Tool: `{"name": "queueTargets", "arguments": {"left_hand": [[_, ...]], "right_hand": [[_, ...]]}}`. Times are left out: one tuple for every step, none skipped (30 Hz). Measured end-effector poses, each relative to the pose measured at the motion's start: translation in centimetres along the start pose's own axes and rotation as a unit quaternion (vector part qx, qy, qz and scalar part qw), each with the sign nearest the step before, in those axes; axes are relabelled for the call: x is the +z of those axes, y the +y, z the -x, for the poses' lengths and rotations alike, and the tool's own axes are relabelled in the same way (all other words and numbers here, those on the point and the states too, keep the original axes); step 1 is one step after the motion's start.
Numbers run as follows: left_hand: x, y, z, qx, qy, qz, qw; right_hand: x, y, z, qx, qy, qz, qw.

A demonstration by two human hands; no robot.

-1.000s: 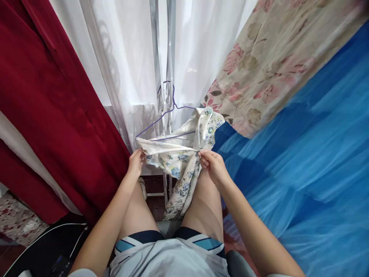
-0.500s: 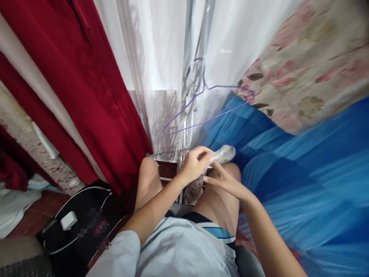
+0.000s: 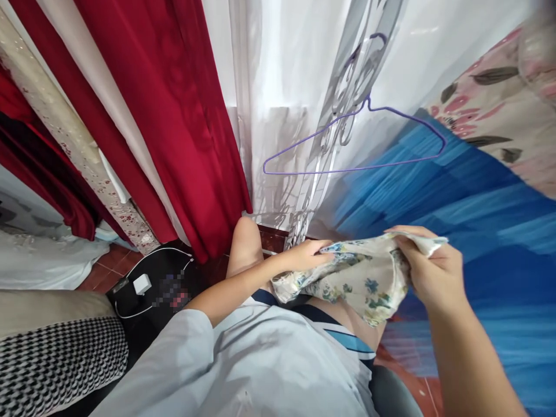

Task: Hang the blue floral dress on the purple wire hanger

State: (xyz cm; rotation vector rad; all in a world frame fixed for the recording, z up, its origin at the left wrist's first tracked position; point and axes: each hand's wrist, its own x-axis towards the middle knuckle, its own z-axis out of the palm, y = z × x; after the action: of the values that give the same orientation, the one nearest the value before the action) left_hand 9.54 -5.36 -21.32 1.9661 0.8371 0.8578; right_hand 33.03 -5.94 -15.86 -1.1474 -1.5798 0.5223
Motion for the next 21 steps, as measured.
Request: {"name": "queueTargets", "arguments": {"left_hand": [[-0.5,-0.5,0.4,-0.006,0.004,-0.023,1.000],[-1.1,-1.0,0.9,-0.009,0.000,-0.053,0.999],[-2.0,-1.3,1.3,-0.014,-0.006,-0.094,0.995],[-3.0,-1.6,1.7,-0.019,-0.012,-0.141,0.990],[-4.2,-1.8,2.0,-0.025,-0.014,-0.187,0.982],[-5.6,-2.0,2.3,-0.032,-0.009,-0.234,0.972],[-7.0,-2.1,2.4,-0.034,0.000,-0.263,0.964],[-8.6,-2.3,2.5,-0.033,0.008,-0.282,0.959],[-10.3,-2.4,2.3,-0.030,0.019,-0.297,0.954],[-12.1,-2.4,2.1,-0.026,0.036,-0.312,0.949],[-13.9,-2.4,1.7,-0.025,0.056,-0.330,0.942],[-15.7,-2.3,1.2,-0.027,0.083,-0.353,0.931],[-17.5,-2.1,0.6,-0.038,0.118,-0.391,0.912],[-19.2,-1.8,-0.1,-0.050,0.146,-0.420,0.894],[-20.7,-1.5,-0.7,-0.061,0.174,-0.439,0.879],[-22.1,-1.1,-1.4,-0.070,0.200,-0.449,0.868],[-23.3,-0.7,-2.0,-0.071,0.224,-0.446,0.864],[-24.2,-0.2,-2.5,-0.063,0.245,-0.436,0.864],[-24.8,0.4,-2.8,-0.048,0.258,-0.420,0.869],[-25.2,1.0,-3.0,-0.026,0.262,-0.402,0.877],[-25.3,1.7,-3.0,-0.003,0.257,-0.385,0.886]], "right_hand": [[-0.2,-0.3,-0.3,-0.009,0.015,0.011,1.000],[-0.4,-0.6,-0.8,-0.018,0.023,0.017,0.999],[-0.7,-0.9,-1.3,-0.031,0.029,0.026,0.999],[-0.9,-1.1,-1.9,-0.048,0.035,0.041,0.997],[-1.1,-1.3,-2.5,-0.064,0.045,0.055,0.995],[-1.3,-1.5,-3.2,-0.077,0.053,0.065,0.993],[-1.4,-1.7,-4.0,-0.089,0.055,0.072,0.992],[-1.5,-2.0,-4.8,-0.099,0.048,0.076,0.991],[-1.4,-2.2,-5.7,-0.109,0.034,0.077,0.990],[-1.2,-2.4,-6.7,-0.121,0.018,0.077,0.990],[-1.0,-2.5,-7.7,-0.133,0.004,0.077,0.988],[-0.6,-2.6,-8.7,-0.145,-0.003,0.080,0.986],[-0.2,-2.7,-9.8,-0.154,-0.003,0.085,0.984],[0.2,-2.6,-11.0,-0.159,-0.002,0.092,0.983],[0.6,-2.4,-12.0,-0.160,-0.004,0.099,0.982],[1.0,-2.1,-13.0,-0.154,-0.010,0.110,0.982],[1.4,-1.8,-13.8,-0.141,-0.022,0.129,0.981],[1.7,-1.4,-14.4,-0.125,-0.034,0.154,0.980],[2.0,-1.0,-14.8,-0.108,-0.044,0.183,0.976],[2.2,-0.7,-14.9,-0.093,-0.050,0.212,0.972],[2.4,-0.4,-14.9,-0.084,-0.055,0.235,0.967]]}}
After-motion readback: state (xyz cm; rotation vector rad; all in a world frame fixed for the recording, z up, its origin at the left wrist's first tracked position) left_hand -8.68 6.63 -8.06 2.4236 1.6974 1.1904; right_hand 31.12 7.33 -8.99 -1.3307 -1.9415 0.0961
